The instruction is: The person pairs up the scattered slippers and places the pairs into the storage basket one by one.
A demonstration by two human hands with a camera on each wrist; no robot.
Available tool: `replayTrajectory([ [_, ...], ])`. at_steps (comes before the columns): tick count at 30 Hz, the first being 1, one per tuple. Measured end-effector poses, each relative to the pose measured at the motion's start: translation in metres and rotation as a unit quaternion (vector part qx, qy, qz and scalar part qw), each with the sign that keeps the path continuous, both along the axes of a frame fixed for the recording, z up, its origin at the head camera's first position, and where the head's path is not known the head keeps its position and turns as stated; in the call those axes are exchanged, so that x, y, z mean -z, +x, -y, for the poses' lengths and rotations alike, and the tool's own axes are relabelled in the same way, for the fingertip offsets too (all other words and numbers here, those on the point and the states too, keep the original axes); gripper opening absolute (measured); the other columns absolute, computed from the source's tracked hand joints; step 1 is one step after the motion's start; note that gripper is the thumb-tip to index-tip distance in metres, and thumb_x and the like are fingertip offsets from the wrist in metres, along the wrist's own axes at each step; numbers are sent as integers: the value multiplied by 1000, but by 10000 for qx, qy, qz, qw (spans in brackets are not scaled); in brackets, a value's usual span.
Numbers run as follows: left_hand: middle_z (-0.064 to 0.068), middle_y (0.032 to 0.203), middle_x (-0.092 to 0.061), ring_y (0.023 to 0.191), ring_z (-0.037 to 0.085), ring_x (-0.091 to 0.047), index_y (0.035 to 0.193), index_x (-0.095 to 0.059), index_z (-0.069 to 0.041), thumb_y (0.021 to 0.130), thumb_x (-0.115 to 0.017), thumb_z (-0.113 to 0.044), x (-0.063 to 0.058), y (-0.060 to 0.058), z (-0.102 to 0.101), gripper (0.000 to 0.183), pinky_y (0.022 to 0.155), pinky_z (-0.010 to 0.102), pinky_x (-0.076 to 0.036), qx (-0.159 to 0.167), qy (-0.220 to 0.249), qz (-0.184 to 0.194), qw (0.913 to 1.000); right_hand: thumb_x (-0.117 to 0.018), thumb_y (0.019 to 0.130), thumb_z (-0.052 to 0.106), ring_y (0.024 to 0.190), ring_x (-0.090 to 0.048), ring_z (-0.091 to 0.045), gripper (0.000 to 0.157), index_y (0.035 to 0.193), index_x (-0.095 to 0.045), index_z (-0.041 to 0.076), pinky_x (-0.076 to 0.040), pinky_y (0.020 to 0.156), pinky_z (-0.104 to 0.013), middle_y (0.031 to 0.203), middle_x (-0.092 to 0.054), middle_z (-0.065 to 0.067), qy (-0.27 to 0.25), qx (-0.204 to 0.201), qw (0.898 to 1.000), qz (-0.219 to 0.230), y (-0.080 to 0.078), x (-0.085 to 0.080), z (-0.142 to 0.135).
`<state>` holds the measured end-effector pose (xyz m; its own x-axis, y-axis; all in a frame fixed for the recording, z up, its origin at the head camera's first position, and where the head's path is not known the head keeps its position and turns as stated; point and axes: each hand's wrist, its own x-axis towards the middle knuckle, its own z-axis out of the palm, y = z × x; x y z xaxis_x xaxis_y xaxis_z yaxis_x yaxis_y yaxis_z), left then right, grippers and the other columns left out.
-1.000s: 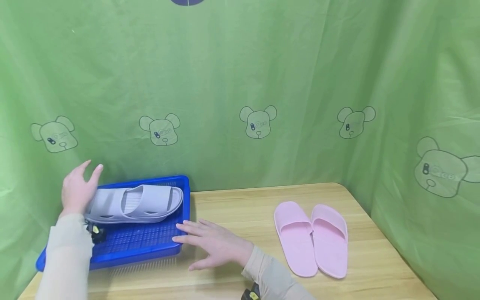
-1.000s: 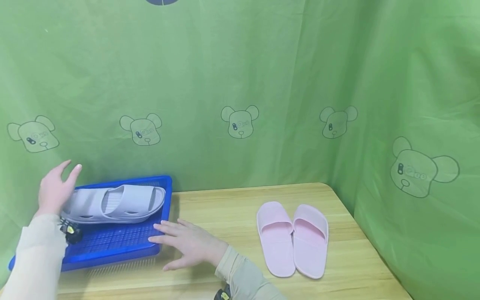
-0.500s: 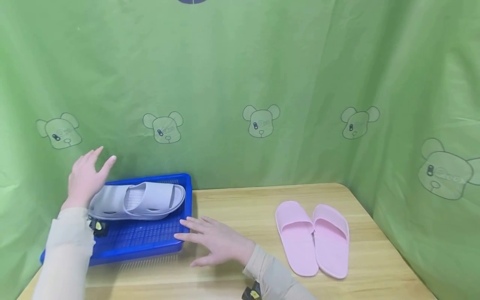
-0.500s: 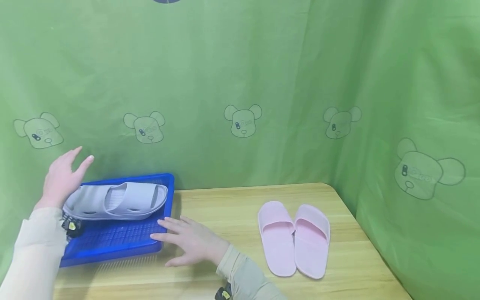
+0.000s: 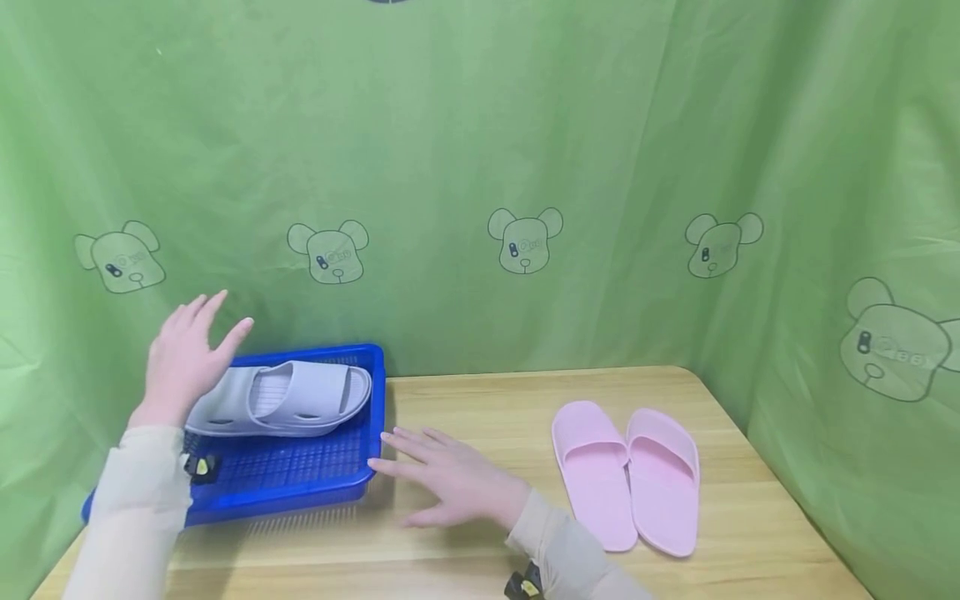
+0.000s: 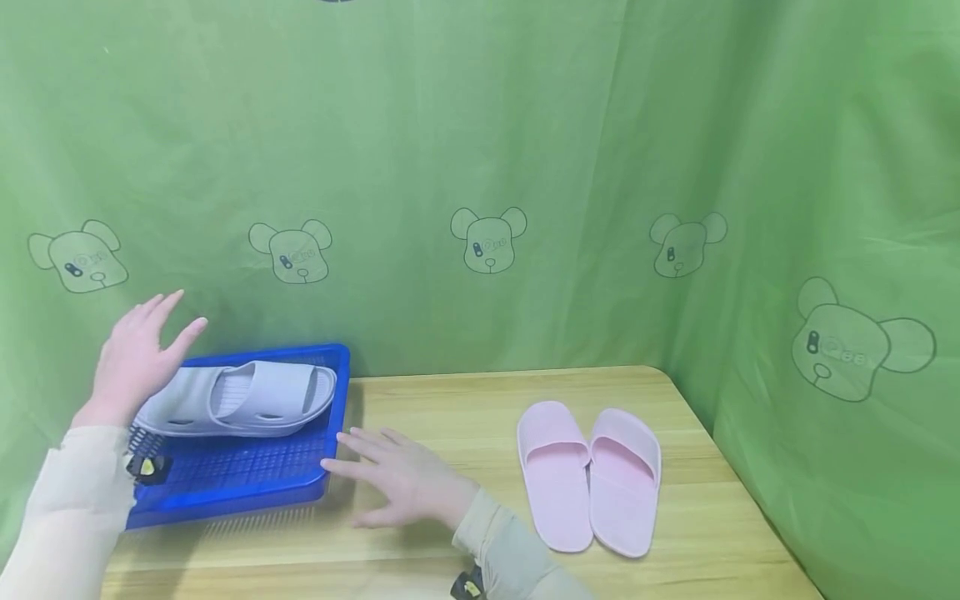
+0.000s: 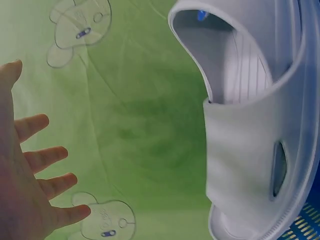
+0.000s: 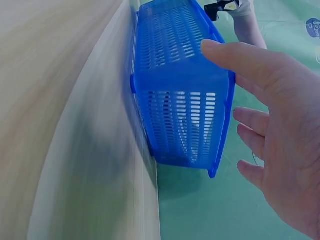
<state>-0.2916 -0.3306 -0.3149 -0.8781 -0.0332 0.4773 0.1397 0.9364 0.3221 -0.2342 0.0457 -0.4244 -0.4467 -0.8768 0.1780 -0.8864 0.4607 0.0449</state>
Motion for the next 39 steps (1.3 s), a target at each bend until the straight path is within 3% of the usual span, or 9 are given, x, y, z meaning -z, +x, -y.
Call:
replayTrajectory([
  [14,25,151,-38,137,52,-32,151,-36,-16,97,-47,-52,-2,25,-35,65,106,72,-26,320,44,-588,9977,-63,86,57,150,-23,-25,81,154,-28,28,-22,121,-48,162,-23,-8,-209,454,9982,330,0,3,-36],
  [21,24,152,-37,138,52,-31,151,-35,-16,98,-46,-49,2,36,-53,63,105,74,-25,517,215,-560,9969,-63,86,57,150,-24,-26,81,153,-29,29,-22,121,-49,162,-22,-7,-252,677,9966,393,-1,1,-56],
  [28,26,150,-39,138,52,-31,149,-39,-13,97,-51,-46,12,43,-70,63,111,67,-23,820,441,-676,9934,-64,85,56,148,-27,-30,80,152,-33,25,-21,121,-51,162,-24,-8,-428,811,9952,333,-3,0,-77],
  [39,25,149,-41,136,49,-36,149,-40,-14,96,-55,-42,35,49,-89,61,110,65,-28,987,484,-715,9914,-67,84,51,145,-31,-36,79,150,-38,19,-25,118,-54,158,-30,-15,-635,891,9939,131,-5,6,-103],
])
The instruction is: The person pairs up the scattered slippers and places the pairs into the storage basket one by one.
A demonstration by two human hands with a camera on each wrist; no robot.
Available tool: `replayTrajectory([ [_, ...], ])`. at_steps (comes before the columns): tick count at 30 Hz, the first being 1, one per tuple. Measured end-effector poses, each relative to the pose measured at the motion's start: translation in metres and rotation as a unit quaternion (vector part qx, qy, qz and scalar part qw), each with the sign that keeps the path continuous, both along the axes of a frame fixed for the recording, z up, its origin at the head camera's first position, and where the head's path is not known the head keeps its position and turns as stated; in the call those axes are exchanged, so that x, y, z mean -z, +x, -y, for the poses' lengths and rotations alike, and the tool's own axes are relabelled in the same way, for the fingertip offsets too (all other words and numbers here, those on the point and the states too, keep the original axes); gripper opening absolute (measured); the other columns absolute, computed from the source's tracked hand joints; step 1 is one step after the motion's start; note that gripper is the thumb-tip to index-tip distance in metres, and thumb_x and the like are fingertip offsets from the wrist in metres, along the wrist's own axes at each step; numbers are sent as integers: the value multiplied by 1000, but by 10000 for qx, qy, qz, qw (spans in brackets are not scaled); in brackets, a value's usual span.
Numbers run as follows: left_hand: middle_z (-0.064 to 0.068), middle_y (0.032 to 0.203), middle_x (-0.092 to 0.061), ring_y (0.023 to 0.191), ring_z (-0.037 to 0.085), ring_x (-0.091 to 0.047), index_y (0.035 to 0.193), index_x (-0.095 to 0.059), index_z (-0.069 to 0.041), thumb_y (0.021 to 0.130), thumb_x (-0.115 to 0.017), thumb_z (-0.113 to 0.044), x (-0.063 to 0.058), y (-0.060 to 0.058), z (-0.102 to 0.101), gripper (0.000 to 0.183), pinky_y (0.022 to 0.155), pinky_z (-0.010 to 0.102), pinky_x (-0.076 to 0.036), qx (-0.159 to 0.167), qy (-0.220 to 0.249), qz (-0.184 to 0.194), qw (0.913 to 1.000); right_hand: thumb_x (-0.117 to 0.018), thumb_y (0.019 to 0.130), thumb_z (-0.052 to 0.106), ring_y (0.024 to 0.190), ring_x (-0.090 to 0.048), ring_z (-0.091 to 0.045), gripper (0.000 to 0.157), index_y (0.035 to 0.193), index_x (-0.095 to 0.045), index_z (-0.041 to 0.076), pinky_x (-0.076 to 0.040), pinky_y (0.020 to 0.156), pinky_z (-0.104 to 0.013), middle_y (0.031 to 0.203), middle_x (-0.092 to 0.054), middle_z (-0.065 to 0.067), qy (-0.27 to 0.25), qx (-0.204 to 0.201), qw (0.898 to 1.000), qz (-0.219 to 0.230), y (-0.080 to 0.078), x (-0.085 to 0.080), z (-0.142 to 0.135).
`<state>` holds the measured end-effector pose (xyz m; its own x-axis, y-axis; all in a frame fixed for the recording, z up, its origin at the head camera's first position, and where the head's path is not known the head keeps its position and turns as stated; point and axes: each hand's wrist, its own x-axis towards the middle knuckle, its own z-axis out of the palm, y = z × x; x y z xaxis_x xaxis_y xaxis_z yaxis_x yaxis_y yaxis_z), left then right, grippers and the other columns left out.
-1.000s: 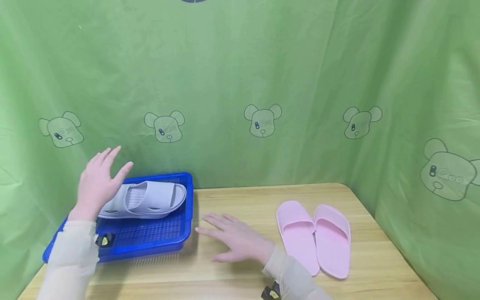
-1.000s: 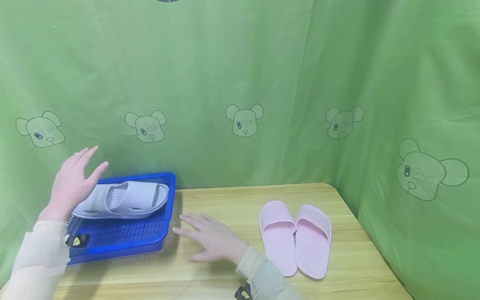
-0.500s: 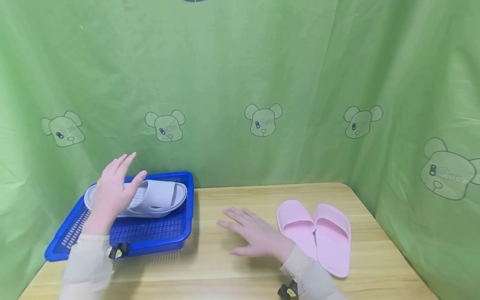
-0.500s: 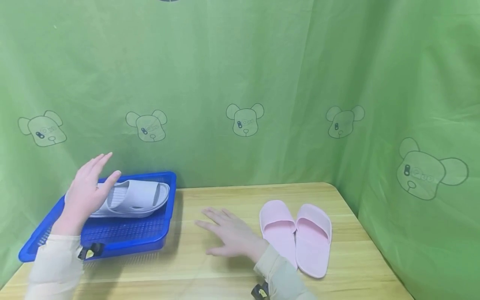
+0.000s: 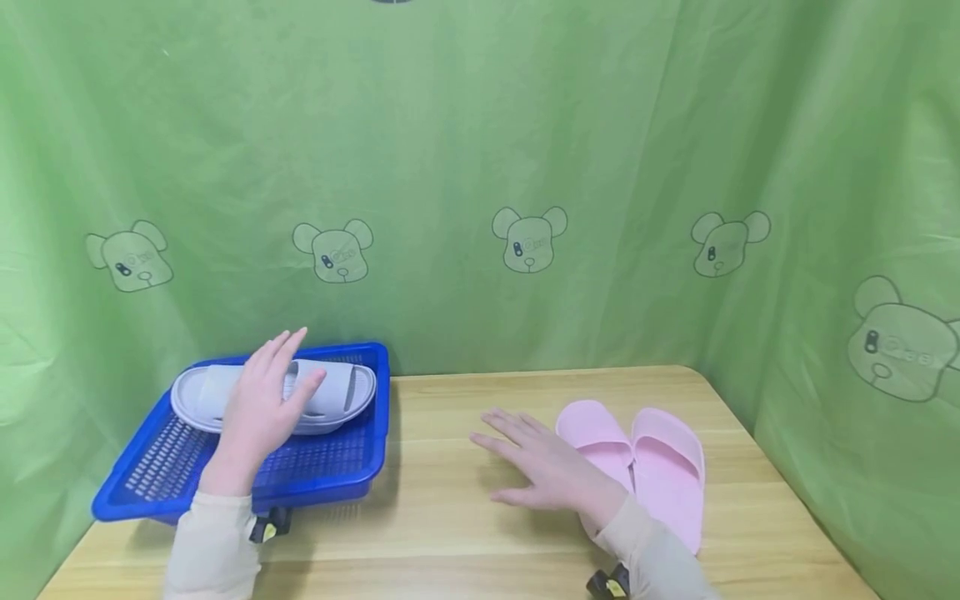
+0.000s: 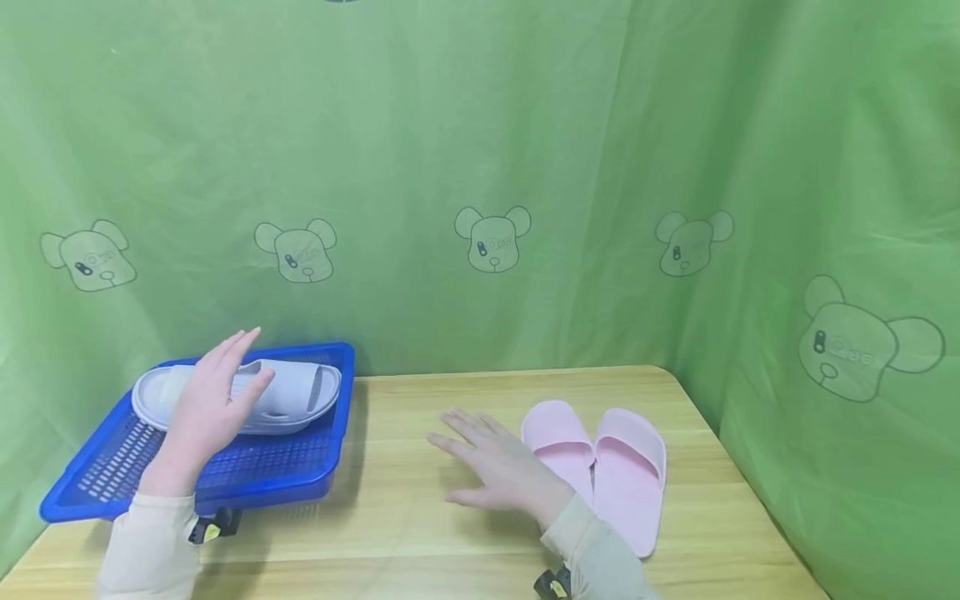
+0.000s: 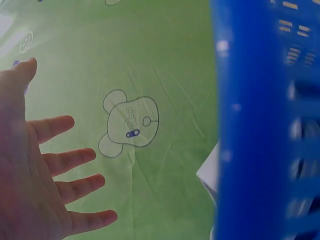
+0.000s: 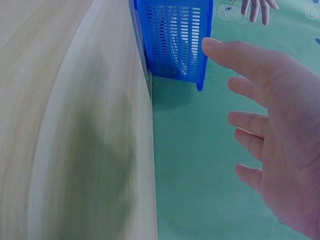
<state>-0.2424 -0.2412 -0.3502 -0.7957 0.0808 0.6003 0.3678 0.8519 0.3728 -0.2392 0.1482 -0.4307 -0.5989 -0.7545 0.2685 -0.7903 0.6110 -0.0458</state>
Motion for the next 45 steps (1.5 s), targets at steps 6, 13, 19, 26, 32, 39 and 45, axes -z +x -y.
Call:
replayTrajectory([
  [6,24,150,-41,137,47,-36,149,-39,-16,97,-54,-41,7,3,-10,60,109,65,-29,43,43,118,9999,-68,84,51,145,-32,-36,79,150,-38,20,-27,117,-55,157,-32,-15,-17,83,9999,-93,1,2,-11],
  [13,21,151,-39,138,46,-35,150,-37,-19,97,-53,-44,11,4,-21,61,108,67,-29,126,55,341,9993,-69,84,50,144,-34,-36,78,149,-39,20,-28,117,-55,156,-34,-15,-61,169,9997,-133,3,4,-22],
  [19,21,150,-41,138,44,-37,149,-40,-17,96,-56,-41,17,3,-31,61,111,64,-30,290,38,200,9994,-67,85,50,142,-36,-36,75,148,-40,19,-29,116,-56,155,-37,-15,-69,329,9994,-115,7,5,-34],
  [26,17,149,-44,137,40,-40,147,-43,-17,94,-59,-42,22,3,-45,61,110,60,-33,447,-74,102,9989,-66,85,52,143,-36,-34,75,148,-41,20,-22,120,-50,156,-36,-12,-177,448,9988,-93,12,9,-46],
  [32,15,149,-45,137,40,-41,146,-44,-18,93,-60,-45,26,4,-60,62,111,59,-34,584,-230,141,9979,-71,83,49,143,-37,-33,76,147,-43,20,6,122,-23,156,-36,-11,-328,560,9979,2,13,13,-57],
  [39,15,147,-48,136,39,-43,145,-45,-17,91,-63,-45,33,4,-77,64,111,57,-36,756,-513,-51,9958,-71,81,52,142,-39,-31,76,146,-45,21,-29,116,-54,155,-38,-11,-55,701,9973,-231,12,15,-67],
  [45,16,146,-49,137,40,-43,146,-45,-19,90,-62,-48,40,5,-90,66,111,59,-36,830,-680,-46,9942,-74,79,50,139,-43,-32,76,143,-48,19,-32,113,-55,152,-43,-13,-105,685,9968,-393,11,15,-78],
])
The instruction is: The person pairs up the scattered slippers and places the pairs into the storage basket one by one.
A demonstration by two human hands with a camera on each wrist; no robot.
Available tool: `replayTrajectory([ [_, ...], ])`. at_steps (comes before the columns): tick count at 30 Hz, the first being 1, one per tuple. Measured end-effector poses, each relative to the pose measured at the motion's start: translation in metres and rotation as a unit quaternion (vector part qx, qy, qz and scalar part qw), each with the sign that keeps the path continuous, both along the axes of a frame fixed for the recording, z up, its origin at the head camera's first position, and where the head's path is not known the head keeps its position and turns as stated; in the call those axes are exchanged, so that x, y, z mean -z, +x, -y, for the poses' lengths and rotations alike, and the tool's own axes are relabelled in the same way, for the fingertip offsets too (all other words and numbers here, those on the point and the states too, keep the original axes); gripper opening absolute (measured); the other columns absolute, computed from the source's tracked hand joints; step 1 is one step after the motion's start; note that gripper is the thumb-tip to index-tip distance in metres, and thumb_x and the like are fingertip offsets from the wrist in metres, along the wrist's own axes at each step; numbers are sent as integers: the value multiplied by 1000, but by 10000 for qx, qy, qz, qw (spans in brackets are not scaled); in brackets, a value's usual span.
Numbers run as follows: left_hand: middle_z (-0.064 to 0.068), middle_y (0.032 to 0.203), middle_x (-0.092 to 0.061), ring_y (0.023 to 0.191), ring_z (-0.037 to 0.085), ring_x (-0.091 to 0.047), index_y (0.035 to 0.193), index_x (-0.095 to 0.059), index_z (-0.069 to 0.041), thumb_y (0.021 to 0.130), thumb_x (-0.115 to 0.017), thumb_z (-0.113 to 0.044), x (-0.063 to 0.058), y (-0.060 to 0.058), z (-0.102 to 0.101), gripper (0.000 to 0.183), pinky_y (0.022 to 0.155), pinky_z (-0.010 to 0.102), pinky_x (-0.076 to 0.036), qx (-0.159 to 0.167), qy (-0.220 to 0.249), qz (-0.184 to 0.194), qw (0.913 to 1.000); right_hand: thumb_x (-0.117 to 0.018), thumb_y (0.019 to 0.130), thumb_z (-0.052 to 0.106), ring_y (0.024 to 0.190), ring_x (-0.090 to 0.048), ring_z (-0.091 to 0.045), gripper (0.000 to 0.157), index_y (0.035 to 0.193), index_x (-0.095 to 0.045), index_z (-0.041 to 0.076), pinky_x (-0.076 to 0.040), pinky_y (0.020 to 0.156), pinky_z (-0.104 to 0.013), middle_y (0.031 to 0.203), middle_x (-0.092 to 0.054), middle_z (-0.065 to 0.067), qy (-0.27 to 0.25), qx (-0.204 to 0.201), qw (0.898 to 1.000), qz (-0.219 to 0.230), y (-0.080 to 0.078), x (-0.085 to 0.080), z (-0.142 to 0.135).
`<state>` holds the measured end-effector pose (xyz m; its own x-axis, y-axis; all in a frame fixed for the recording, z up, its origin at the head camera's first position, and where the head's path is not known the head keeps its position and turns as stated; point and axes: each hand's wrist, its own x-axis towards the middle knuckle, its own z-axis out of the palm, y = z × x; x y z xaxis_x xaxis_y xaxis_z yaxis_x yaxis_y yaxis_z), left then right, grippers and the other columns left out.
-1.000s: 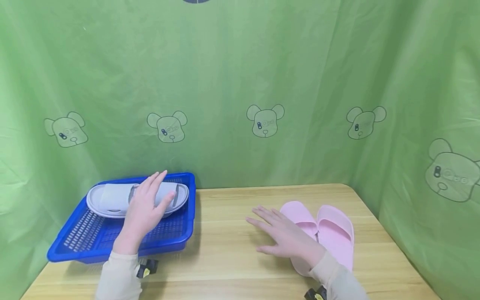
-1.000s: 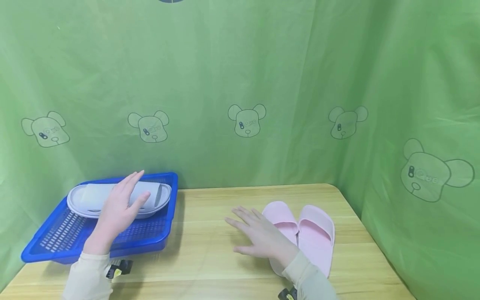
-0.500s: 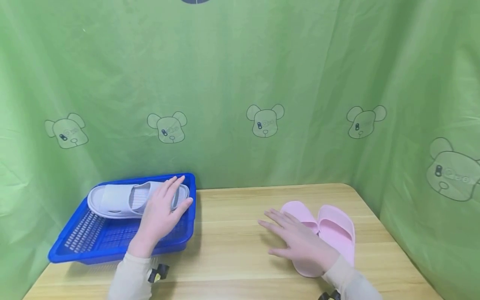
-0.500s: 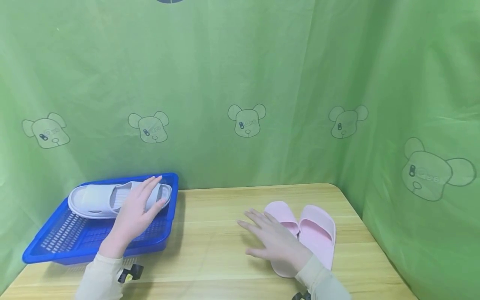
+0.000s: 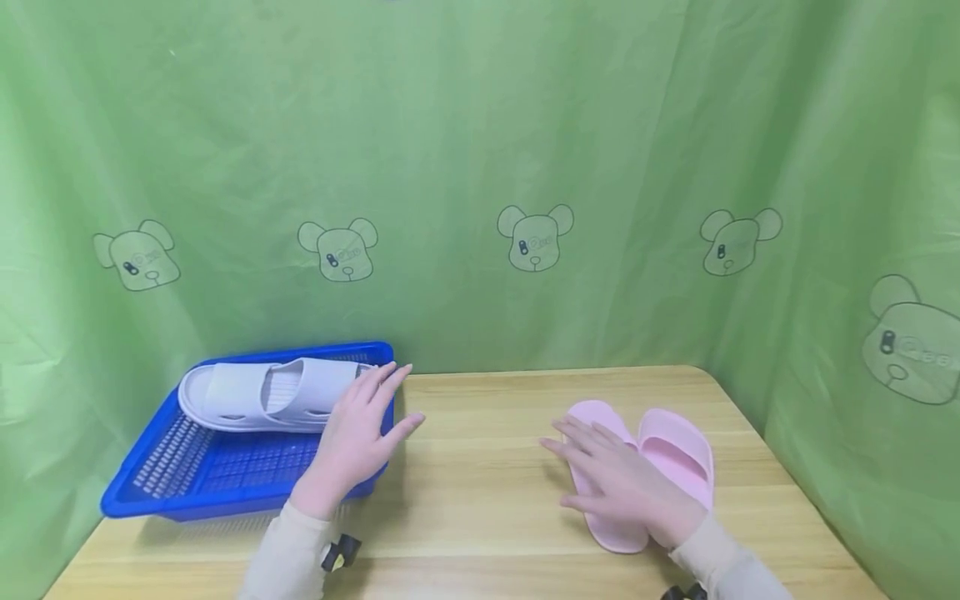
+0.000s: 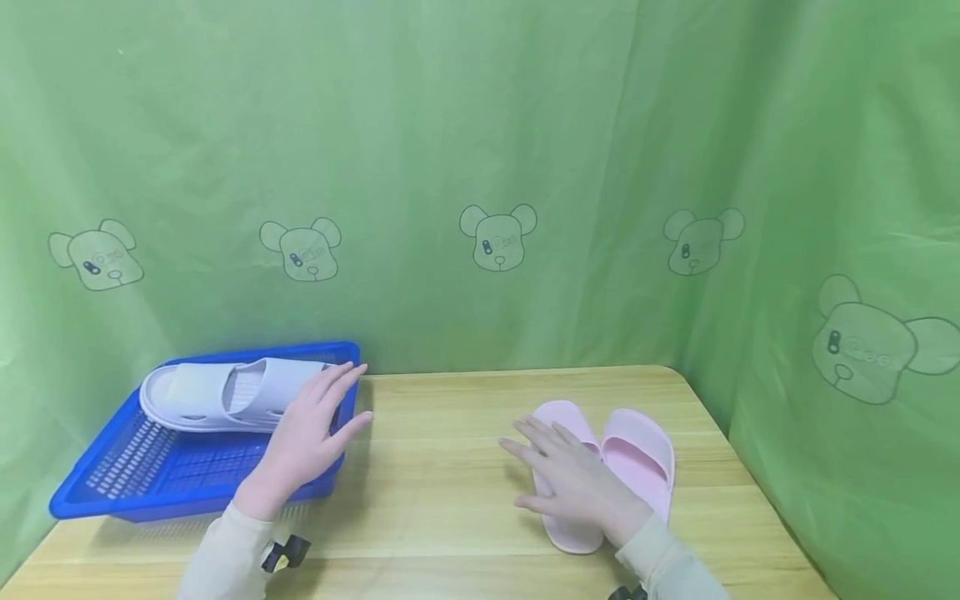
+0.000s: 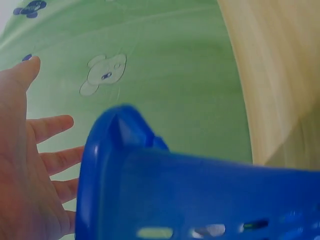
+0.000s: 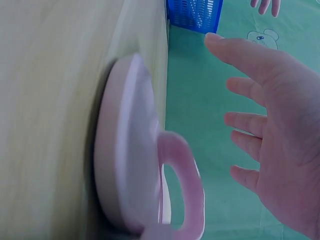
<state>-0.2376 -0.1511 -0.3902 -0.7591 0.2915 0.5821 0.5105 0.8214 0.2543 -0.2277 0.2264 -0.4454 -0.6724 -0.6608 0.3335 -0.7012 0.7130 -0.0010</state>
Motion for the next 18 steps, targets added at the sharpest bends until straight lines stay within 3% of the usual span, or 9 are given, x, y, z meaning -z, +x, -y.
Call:
replayTrajectory([
  [6,16,147,-47,139,39,-40,147,-43,-20,90,-59,-52,4,4,-13,67,114,59,-31,83,-118,166,9998,-75,79,46,137,-43,-35,74,141,-50,16,-10,125,-38,148,-46,-16,-211,-34,9998,-51,-2,1,-12],
  [7,15,147,-47,139,39,-40,147,-43,-20,90,-59,-53,5,5,-15,68,114,59,-31,107,-141,173,9997,-75,79,45,137,-43,-35,73,141,-51,15,-3,125,-32,148,-47,-17,-235,-37,9997,-47,-2,1,-14],
  [9,15,146,-48,138,39,-41,147,-44,-19,90,-58,-54,6,6,-19,68,115,58,-30,167,-197,126,9996,-75,79,43,136,-44,-37,72,140,-51,13,0,125,-30,146,-49,-18,-251,-31,9997,-74,-2,1,-18],
  [12,15,143,-51,136,39,-43,145,-45,-17,91,-56,-56,9,6,-24,68,114,58,-32,311,-287,-83,9991,-74,81,43,137,-42,-36,73,143,-48,14,13,118,-14,148,-47,-16,-298,119,9995,61,-1,1,-24],
  [15,14,142,-52,135,38,-44,145,-45,-16,92,-53,-58,12,6,-28,68,113,57,-33,434,-325,-223,9983,-71,84,46,141,-38,-35,74,147,-44,18,10,119,-14,153,-42,-14,-354,392,9981,316,1,-2,-29],
  [18,13,143,-52,135,38,-44,145,-45,-16,92,-51,-60,15,6,-32,69,114,57,-32,497,-377,-195,9979,-68,86,50,144,-34,-34,73,149,-41,24,-6,125,-34,156,-37,-11,-325,660,9961,491,2,-4,-34],
])
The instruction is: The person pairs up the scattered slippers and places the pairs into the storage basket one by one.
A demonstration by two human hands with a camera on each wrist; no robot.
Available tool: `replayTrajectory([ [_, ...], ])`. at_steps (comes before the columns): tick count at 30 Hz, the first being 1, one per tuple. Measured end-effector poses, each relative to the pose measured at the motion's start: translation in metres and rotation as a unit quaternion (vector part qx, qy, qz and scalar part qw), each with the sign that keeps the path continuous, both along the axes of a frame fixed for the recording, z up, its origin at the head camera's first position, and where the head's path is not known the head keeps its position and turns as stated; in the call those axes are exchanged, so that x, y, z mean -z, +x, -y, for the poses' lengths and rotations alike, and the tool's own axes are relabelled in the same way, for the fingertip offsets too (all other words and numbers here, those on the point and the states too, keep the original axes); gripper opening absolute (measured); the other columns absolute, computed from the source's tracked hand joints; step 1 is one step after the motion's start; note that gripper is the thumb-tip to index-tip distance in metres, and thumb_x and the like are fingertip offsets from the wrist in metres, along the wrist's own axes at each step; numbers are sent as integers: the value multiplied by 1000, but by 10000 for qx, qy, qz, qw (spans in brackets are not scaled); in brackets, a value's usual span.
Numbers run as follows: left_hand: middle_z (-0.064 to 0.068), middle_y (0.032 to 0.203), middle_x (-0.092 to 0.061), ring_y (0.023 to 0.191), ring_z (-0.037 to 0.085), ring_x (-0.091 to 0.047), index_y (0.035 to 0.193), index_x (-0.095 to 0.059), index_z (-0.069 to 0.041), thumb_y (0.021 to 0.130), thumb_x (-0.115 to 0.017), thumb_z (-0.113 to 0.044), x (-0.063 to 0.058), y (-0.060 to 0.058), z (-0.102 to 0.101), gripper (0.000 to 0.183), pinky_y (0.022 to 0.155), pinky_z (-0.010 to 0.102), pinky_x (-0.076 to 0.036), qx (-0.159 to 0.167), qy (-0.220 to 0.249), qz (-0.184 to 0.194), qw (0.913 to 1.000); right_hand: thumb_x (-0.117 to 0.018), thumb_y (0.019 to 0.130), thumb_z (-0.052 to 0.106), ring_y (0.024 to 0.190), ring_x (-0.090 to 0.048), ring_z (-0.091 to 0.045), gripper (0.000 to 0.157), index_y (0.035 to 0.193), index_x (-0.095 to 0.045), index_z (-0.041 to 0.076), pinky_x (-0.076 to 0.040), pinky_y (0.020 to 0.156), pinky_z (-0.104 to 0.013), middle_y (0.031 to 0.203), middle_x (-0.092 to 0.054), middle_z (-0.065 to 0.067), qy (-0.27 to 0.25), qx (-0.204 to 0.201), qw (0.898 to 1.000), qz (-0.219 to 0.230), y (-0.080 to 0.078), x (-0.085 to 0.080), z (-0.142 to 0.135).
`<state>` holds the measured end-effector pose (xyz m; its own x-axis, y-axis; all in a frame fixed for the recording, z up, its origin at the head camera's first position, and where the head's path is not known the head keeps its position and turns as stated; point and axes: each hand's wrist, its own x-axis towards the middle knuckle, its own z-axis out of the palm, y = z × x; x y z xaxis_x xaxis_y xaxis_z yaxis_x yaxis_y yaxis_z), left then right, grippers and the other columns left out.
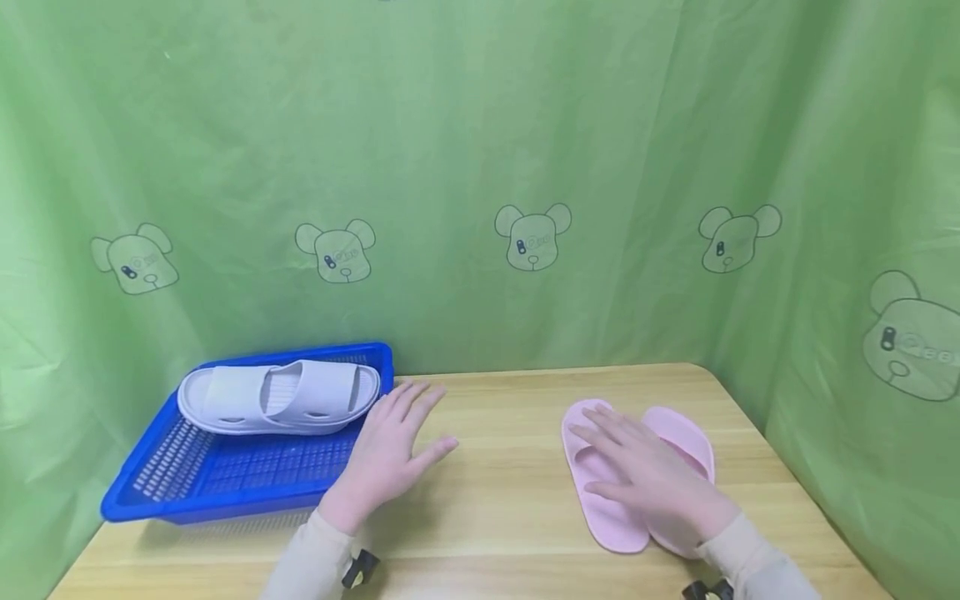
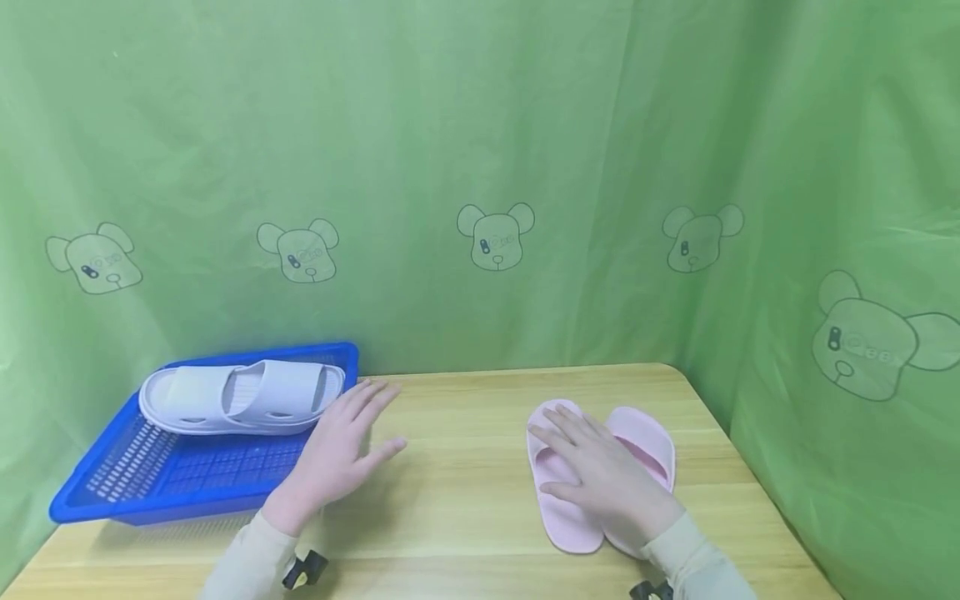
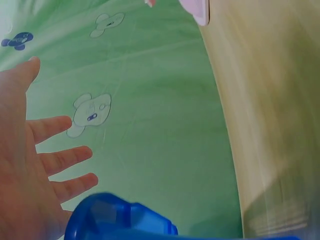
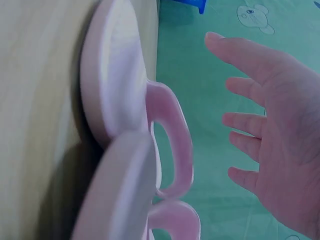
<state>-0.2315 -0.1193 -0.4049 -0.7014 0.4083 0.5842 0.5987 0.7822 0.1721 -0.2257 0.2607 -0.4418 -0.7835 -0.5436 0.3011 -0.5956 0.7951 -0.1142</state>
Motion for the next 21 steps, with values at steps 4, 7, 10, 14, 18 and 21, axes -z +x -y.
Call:
replayTrajectory([
  [4,13,145,-50,136,38,-43,145,-45,-17,92,-48,-63,4,2,-5,70,113,58,-32,15,-108,193,9998,-67,86,51,144,-32,-36,73,149,-39,27,-28,114,-58,157,-36,-11,44,160,9998,106,-2,-2,-5],
  [7,12,145,-50,137,37,-43,145,-45,-18,93,-46,-64,7,3,-10,70,113,58,-32,36,-164,303,9994,-68,86,50,144,-32,-37,73,149,-39,27,-28,113,-61,157,-35,-11,27,203,9997,137,-3,-2,-9],
  [10,11,145,-50,137,36,-42,145,-45,-19,93,-43,-65,10,4,-15,70,113,59,-33,96,-215,360,9991,-68,86,49,143,-33,-38,74,149,-39,26,-28,113,-61,157,-35,-12,23,230,9997,122,-5,-1,-13],
  [14,10,147,-49,137,36,-42,146,-43,-21,93,-40,-68,13,2,-22,71,114,57,-33,171,-346,453,9982,-67,86,52,142,-35,-38,74,149,-40,25,-30,112,-60,157,-34,-13,38,279,9996,51,-6,-1,-19],
  [18,9,147,-48,138,36,-41,147,-41,-23,92,-38,-70,17,-1,-29,72,114,58,-31,243,-394,532,9975,-66,86,53,140,-37,-39,75,148,-41,20,-30,113,-57,155,-37,-15,59,306,9995,-111,-10,-1,-24],
  [21,9,147,-48,139,35,-40,147,-41,-23,92,-37,-70,19,-4,-35,72,114,58,-31,293,-408,559,9972,-67,85,52,139,-37,-41,75,147,-43,17,-30,112,-58,153,-39,-18,23,325,9994,-143,-13,-2,-28],
])
